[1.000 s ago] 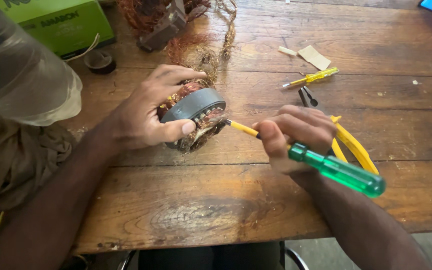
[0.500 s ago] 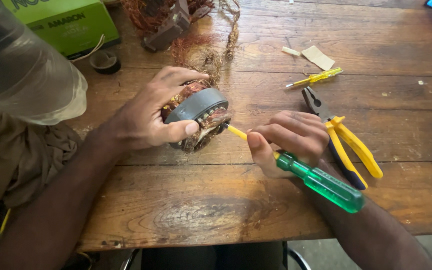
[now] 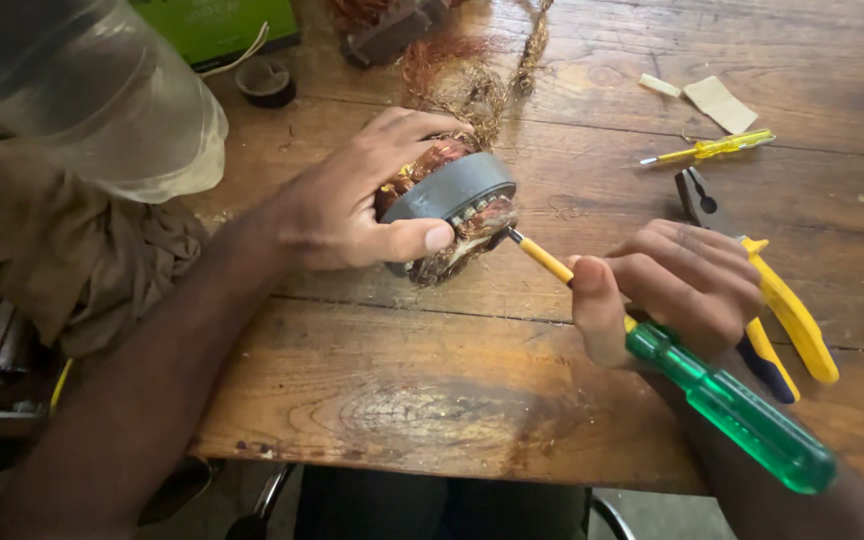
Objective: The person holds a motor armature with copper windings on a wooden workbench and uses a screwdriver to pry and scrape at the windings and slots, repositioning the armature repeatedly to work around it. Pliers and other screwdrivers lie on the bench nearby.
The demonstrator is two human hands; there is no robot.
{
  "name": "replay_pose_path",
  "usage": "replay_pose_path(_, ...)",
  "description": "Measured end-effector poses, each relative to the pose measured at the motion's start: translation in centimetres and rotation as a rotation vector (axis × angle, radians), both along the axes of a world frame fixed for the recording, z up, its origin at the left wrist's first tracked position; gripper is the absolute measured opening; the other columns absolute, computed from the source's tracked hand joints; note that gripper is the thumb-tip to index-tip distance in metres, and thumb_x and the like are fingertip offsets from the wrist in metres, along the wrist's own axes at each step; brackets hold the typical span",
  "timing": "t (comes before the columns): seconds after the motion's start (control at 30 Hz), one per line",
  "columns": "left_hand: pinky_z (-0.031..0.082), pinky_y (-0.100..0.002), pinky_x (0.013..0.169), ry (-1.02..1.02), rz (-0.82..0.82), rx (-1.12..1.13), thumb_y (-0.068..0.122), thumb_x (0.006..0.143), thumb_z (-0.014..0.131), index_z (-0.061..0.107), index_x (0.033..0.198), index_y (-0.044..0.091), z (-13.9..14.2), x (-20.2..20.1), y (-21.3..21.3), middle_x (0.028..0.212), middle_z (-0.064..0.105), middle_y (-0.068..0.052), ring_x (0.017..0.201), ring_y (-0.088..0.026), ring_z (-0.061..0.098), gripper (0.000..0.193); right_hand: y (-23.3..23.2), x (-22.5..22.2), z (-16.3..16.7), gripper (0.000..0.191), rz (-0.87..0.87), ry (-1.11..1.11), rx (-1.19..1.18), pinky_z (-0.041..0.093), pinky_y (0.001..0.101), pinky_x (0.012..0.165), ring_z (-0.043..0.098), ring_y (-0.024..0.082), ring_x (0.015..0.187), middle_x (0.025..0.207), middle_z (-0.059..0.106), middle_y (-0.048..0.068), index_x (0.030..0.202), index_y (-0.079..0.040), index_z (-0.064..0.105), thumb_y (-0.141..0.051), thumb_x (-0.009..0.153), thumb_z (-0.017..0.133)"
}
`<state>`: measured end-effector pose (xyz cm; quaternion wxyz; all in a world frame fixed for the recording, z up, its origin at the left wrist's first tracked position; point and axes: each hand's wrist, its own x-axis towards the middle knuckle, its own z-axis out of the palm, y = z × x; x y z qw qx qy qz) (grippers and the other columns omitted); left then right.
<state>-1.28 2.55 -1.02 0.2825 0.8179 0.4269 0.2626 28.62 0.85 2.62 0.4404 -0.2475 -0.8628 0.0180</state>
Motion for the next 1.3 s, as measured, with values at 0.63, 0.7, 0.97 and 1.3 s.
replay_pose_path(0.63, 0.049, -0.054, 0.100, -0.007, 0.044, -0.004, 0.067, 0.082, 0.055, 0.060, 0.136, -0.002, 0.9, 1.2, -0.4, 0.143, 0.053, -0.025, 0.131, -0.038, 0.051, 0.088, -1.0, -0.9, 1.8, 0.042, -0.241, -0.088, -0.278, 0.042, 0.0334, 0.050, 0.049, 0.020, 0.043, 0.054, 0.049, 0.010, 0.062, 0.000, 0.050, -0.004, 0.098, 0.070)
replay_pose_path(0.7, 0.051, -0.051, 0.099, -0.029, 0.062, 0.043, 0.066, 0.083, 0.058, 0.059, 0.136, -0.005, 1.0, 1.4, -0.5, 0.139, 0.056, -0.025, 0.127, -0.038, 0.056, 0.088, -0.6, -0.7, 2.1, 0.042, -0.237, -0.168, -0.303, 0.041, 0.0375, 0.046, 0.046, 0.024, 0.039, 0.049, 0.046, 0.014, 0.054, 0.004, 0.052, -0.004, 0.089, 0.072)
replay_pose_path(0.97, 0.055, -0.044, 0.090, -0.116, 0.011, 0.033, 0.058, 0.083, 0.059, 0.067, 0.125, -0.003, 0.9, 1.6, -0.3, 0.137, 0.060, -0.023, 0.115, -0.036, 0.064, 0.075, 2.1, -0.4, 1.1, 0.034, -0.279, 0.225, -1.046, 0.053, 0.0302, 0.044, 0.065, 0.017, 0.048, 0.065, 0.070, 0.012, 0.079, -0.001, 0.071, -0.023, 0.103, 0.061)
replay_pose_path(1.3, 0.053, -0.043, 0.104, -0.149, 0.057, 0.073, 0.053, 0.086, 0.069, 0.057, 0.137, -0.009, 0.9, 1.9, -0.6, 0.141, 0.061, -0.025, 0.123, -0.034, 0.065, 0.081, -0.1, -1.7, -0.7, 0.044, -0.170, 0.313, -1.021, 0.056, 0.0293, 0.055, 0.067, 0.016, 0.057, 0.071, 0.071, 0.014, 0.085, 0.005, 0.071, -0.028, 0.109, 0.053)
